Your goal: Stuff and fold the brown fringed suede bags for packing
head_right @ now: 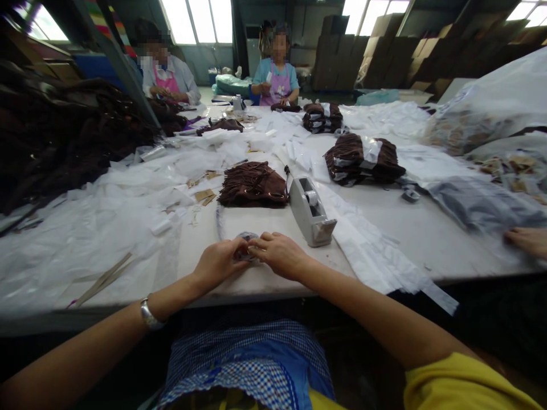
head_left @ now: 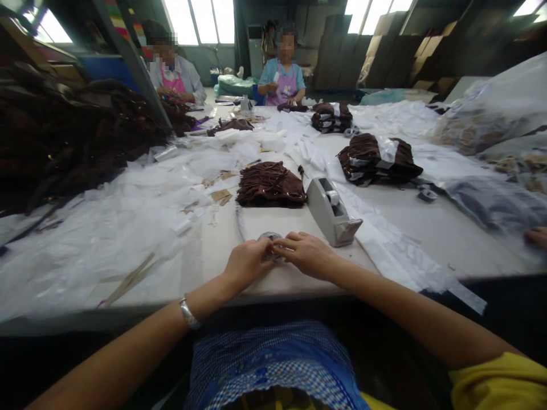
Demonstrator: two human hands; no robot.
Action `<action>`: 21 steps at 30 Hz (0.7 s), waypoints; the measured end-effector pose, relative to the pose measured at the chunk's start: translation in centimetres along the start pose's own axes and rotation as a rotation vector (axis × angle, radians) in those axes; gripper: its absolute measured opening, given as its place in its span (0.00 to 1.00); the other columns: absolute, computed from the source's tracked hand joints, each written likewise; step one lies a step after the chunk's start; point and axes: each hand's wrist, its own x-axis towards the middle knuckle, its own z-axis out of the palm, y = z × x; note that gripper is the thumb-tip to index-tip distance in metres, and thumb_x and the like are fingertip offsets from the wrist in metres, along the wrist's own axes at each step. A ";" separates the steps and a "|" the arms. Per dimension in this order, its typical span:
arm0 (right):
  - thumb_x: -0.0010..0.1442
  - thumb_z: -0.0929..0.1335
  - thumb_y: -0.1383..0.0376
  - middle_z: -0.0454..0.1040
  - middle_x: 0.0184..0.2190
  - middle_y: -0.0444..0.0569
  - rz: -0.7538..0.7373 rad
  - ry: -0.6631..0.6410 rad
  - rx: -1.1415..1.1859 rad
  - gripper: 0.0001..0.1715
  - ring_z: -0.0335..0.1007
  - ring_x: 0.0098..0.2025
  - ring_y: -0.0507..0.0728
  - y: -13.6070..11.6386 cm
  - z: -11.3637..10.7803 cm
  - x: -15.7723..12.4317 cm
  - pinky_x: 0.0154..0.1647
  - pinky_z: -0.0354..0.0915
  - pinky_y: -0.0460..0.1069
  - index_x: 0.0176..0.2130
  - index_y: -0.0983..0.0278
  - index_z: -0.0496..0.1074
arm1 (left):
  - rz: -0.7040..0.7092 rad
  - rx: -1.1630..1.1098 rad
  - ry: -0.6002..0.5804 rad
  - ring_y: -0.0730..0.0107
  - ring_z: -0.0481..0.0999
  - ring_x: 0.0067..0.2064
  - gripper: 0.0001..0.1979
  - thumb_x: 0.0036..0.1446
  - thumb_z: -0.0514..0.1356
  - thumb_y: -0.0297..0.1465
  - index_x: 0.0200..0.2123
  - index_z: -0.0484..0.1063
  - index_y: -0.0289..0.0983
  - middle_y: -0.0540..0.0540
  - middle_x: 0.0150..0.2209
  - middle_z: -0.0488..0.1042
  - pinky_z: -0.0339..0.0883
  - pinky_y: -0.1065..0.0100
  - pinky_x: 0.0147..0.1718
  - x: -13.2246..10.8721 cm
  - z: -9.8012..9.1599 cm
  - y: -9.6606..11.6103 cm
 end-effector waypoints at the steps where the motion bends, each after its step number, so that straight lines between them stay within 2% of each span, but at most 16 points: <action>1: 0.65 0.67 0.70 0.75 0.50 0.56 0.030 0.001 0.006 0.19 0.68 0.45 0.60 -0.6 0.1 0.0 0.42 0.68 0.53 0.55 0.66 0.71 | -0.030 -0.015 0.010 0.65 0.76 0.32 0.13 0.55 0.65 0.41 0.39 0.72 0.40 0.49 0.32 0.77 0.64 0.69 0.31 -0.1 0.2 0.0; 3: 0.64 0.67 0.70 0.78 0.44 0.53 0.064 0.004 0.034 0.14 0.70 0.42 0.59 -1.1 0.4 0.2 0.39 0.68 0.51 0.50 0.67 0.74 | 0.000 -0.017 -0.016 0.65 0.76 0.33 0.13 0.55 0.65 0.40 0.40 0.72 0.40 0.49 0.33 0.77 0.65 0.69 0.32 0.0 -0.1 -0.4; 4: 0.64 0.67 0.71 0.78 0.43 0.52 0.051 0.009 0.050 0.12 0.70 0.41 0.58 -0.9 0.6 0.3 0.39 0.67 0.50 0.48 0.66 0.75 | 0.062 -0.002 -0.042 0.65 0.76 0.35 0.13 0.55 0.66 0.38 0.42 0.72 0.40 0.48 0.35 0.78 0.66 0.69 0.34 0.2 -0.5 -0.7; 8: 0.66 0.66 0.70 0.79 0.43 0.48 -0.152 0.031 0.077 0.10 0.71 0.41 0.55 1.8 1.3 1.0 0.40 0.67 0.48 0.45 0.63 0.76 | 0.442 0.166 -0.139 0.63 0.73 0.47 0.18 0.56 0.64 0.30 0.50 0.71 0.42 0.46 0.46 0.78 0.67 0.68 0.41 1.6 -3.1 -3.0; 10: 0.67 0.65 0.69 0.79 0.45 0.47 -0.233 0.031 0.076 0.12 0.72 0.41 0.55 3.4 1.6 1.5 0.41 0.68 0.48 0.47 0.62 0.76 | 0.541 0.234 -0.183 0.64 0.73 0.44 0.14 0.58 0.62 0.30 0.48 0.73 0.43 0.47 0.43 0.78 0.67 0.69 0.39 2.0 -4.0 -3.9; 11: 0.67 0.65 0.69 0.79 0.47 0.46 -0.251 0.035 0.078 0.13 0.72 0.42 0.55 4.0 1.7 1.8 0.42 0.68 0.48 0.49 0.61 0.76 | 0.544 0.254 -0.191 0.65 0.74 0.41 0.10 0.59 0.62 0.31 0.45 0.74 0.42 0.47 0.39 0.78 0.67 0.70 0.37 2.0 -4.2 -4.1; 13: 0.67 0.64 0.70 0.76 0.52 0.47 -0.233 0.063 0.085 0.17 0.73 0.47 0.55 4.5 1.9 2.3 0.46 0.69 0.50 0.52 0.59 0.74 | 0.452 0.278 -0.151 0.66 0.74 0.37 0.07 0.60 0.61 0.34 0.42 0.75 0.41 0.47 0.34 0.77 0.66 0.70 0.35 1.6 -4.0 -4.2; 17: 0.65 0.63 0.74 0.70 0.59 0.52 0.028 0.210 0.151 0.25 0.69 0.55 0.58 2.5 2.3 3.0 0.52 0.68 0.53 0.59 0.60 0.69 | 0.035 0.241 0.037 0.64 0.76 0.35 0.12 0.56 0.65 0.39 0.41 0.73 0.41 0.48 0.34 0.77 0.64 0.69 0.33 0.2 -2.1 -3.4; 19: 0.65 0.65 0.71 0.70 0.58 0.53 0.081 0.212 0.229 0.24 0.70 0.54 0.59 0.9 2.5 3.3 0.51 0.70 0.52 0.60 0.59 0.68 | -0.103 0.192 0.097 0.63 0.77 0.34 0.15 0.55 0.65 0.43 0.41 0.72 0.41 0.48 0.34 0.78 0.63 0.69 0.31 -0.2 -1.0 -3.0; 21: 0.65 0.67 0.68 0.72 0.57 0.54 0.068 0.157 0.299 0.25 0.72 0.52 0.59 -0.3 2.8 3.8 0.48 0.71 0.51 0.60 0.60 0.68 | -0.178 0.138 0.142 0.61 0.78 0.35 0.17 0.55 0.64 0.46 0.41 0.71 0.41 0.47 0.34 0.78 0.62 0.68 0.31 -0.4 -0.2 -2.7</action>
